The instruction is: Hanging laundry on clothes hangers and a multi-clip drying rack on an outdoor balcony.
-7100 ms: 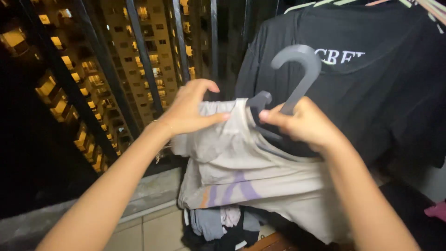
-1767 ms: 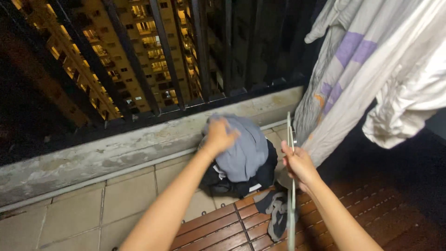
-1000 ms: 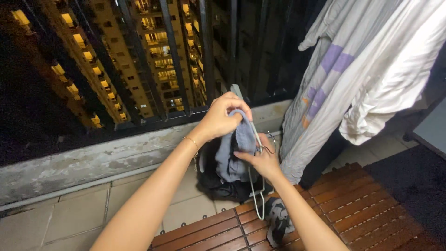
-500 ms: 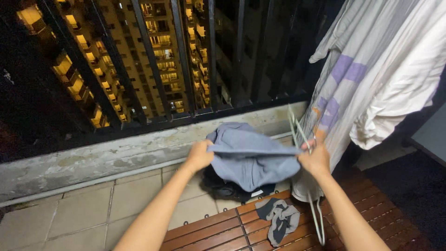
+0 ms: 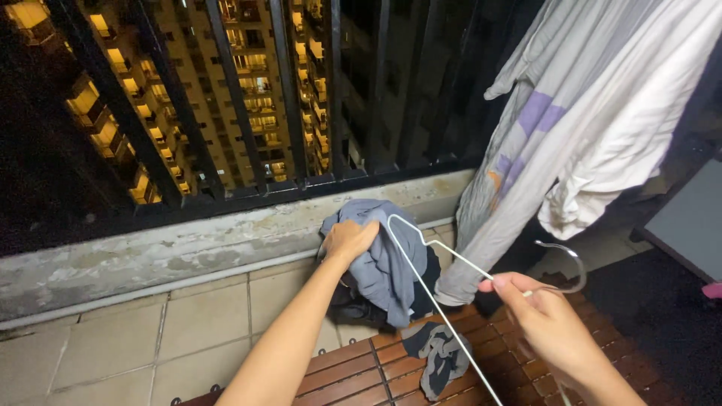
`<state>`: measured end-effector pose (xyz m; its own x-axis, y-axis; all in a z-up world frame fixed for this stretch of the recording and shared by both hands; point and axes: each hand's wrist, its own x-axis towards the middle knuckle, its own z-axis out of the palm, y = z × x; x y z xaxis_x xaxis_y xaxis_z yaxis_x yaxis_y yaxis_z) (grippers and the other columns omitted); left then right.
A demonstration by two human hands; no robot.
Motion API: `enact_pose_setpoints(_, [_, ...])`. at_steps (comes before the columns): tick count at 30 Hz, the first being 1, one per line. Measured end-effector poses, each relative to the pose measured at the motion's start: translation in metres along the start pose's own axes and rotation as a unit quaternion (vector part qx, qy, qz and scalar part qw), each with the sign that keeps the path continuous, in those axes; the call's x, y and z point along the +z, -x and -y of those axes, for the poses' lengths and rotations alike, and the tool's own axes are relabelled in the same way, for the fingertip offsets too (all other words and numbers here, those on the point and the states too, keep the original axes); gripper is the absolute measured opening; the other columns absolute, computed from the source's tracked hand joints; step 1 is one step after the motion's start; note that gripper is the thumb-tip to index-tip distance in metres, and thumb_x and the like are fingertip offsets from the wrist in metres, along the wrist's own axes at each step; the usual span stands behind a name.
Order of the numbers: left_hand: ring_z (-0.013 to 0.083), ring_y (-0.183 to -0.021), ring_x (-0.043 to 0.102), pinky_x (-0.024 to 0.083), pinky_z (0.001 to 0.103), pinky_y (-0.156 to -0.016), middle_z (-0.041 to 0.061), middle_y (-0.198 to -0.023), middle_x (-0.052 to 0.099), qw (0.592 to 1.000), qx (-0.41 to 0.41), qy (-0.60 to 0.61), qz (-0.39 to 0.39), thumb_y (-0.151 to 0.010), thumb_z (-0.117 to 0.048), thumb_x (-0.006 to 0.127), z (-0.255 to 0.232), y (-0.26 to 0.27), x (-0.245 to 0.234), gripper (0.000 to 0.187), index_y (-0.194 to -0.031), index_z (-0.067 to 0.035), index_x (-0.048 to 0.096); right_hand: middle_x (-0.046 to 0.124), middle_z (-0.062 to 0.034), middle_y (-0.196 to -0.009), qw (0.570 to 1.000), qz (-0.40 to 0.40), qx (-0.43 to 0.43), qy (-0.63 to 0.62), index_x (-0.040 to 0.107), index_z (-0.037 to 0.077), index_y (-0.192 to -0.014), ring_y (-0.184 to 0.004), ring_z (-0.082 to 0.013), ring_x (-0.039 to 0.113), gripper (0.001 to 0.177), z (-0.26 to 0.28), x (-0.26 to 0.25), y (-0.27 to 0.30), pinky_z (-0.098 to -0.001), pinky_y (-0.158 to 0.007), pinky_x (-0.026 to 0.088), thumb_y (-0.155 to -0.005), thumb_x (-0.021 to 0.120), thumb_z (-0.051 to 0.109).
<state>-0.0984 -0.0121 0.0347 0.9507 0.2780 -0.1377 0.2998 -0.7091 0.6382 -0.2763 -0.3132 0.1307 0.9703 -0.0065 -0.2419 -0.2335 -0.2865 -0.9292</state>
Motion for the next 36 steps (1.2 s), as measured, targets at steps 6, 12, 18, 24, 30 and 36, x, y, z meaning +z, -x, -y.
enact_pose_setpoints(6, [0.0444, -0.127, 0.058, 0.046, 0.051, -0.105, 0.028, -0.131, 0.064, 1.000, 0.004, 0.013, -0.015, -0.080, -0.059, 0.048, -0.034, -0.017, -0.018, 0.076, -0.118, 0.001, 0.073, 0.027, 0.0019, -0.050, 0.991, 0.035, 0.119, -0.042, 0.071, 0.004, -0.114, -0.037, -0.0117, 0.018, 0.036, 0.041, 0.004, 0.024, -0.0319, -0.035, 0.016, -0.104, 0.052, 0.033])
enact_pose_setpoints(12, [0.0465, -0.118, 0.062, 0.049, 0.052, -0.100, 0.031, -0.123, 0.067, 0.997, 0.048, 0.041, -0.036, -0.080, -0.052, 0.055, -0.044, 0.029, -0.018, 0.065, -0.110, 0.002, 0.076, 0.029, 0.0057, -0.052, 0.955, 0.059, 0.059, -0.284, 0.066, -0.005, -0.109, -0.038, -0.0086, 0.021, 0.032, -0.016, 0.052, -0.068, -0.0280, -0.035, 0.018, -0.105, 0.046, 0.019])
enact_pose_setpoints(18, [0.0432, -0.100, 0.071, 0.055, 0.047, -0.091, 0.029, -0.102, 0.074, 0.974, 0.158, 0.135, -0.090, -0.075, -0.038, 0.068, -0.006, 0.041, 0.009, 0.050, -0.105, 0.002, 0.072, 0.039, 0.0025, -0.057, 0.927, -0.122, -0.048, -0.352, 0.065, -0.005, -0.094, -0.039, -0.0096, 0.027, 0.024, -0.029, 0.099, -0.192, -0.0297, -0.036, 0.021, -0.104, 0.051, 0.012])
enact_pose_setpoints(24, [0.0406, -0.104, 0.066, 0.052, 0.043, -0.091, 0.031, -0.107, 0.069, 0.986, 0.153, 0.065, 0.006, -0.078, -0.043, 0.079, 0.064, 0.012, 0.075, 0.065, -0.113, 0.011, 0.072, 0.047, -0.0043, -0.054, 0.907, -0.268, -0.153, -0.288, 0.068, 0.003, -0.089, -0.036, -0.0148, 0.042, 0.029, 0.003, 0.131, -0.200, -0.0309, -0.034, 0.031, -0.105, 0.051, 0.021])
enact_pose_setpoints(30, [0.0252, -0.100, 0.070, 0.052, 0.034, -0.088, 0.014, -0.108, 0.076, 0.882, 0.127, 0.371, 0.263, -0.085, -0.032, 0.079, 0.097, 0.053, 0.065, 0.045, -0.116, 0.000, 0.071, 0.049, -0.0067, -0.064, 0.858, -0.374, -0.157, -0.315, 0.063, 0.002, -0.088, -0.041, -0.0170, 0.046, 0.028, -0.009, 0.071, -0.247, -0.0336, -0.035, 0.036, -0.106, 0.045, 0.015])
enact_pose_setpoints(36, [0.0441, -0.083, 0.066, 0.052, 0.048, -0.072, 0.023, -0.087, 0.068, 0.885, 0.421, 0.112, -0.166, -0.083, -0.008, 0.072, 0.039, 0.115, 0.023, 0.024, -0.101, -0.001, 0.058, 0.064, -0.0062, -0.090, 0.814, -0.395, -0.161, -0.394, 0.058, 0.004, -0.088, -0.050, -0.0130, 0.053, 0.025, -0.011, 0.057, -0.267, -0.0282, -0.035, 0.040, -0.106, 0.044, 0.016])
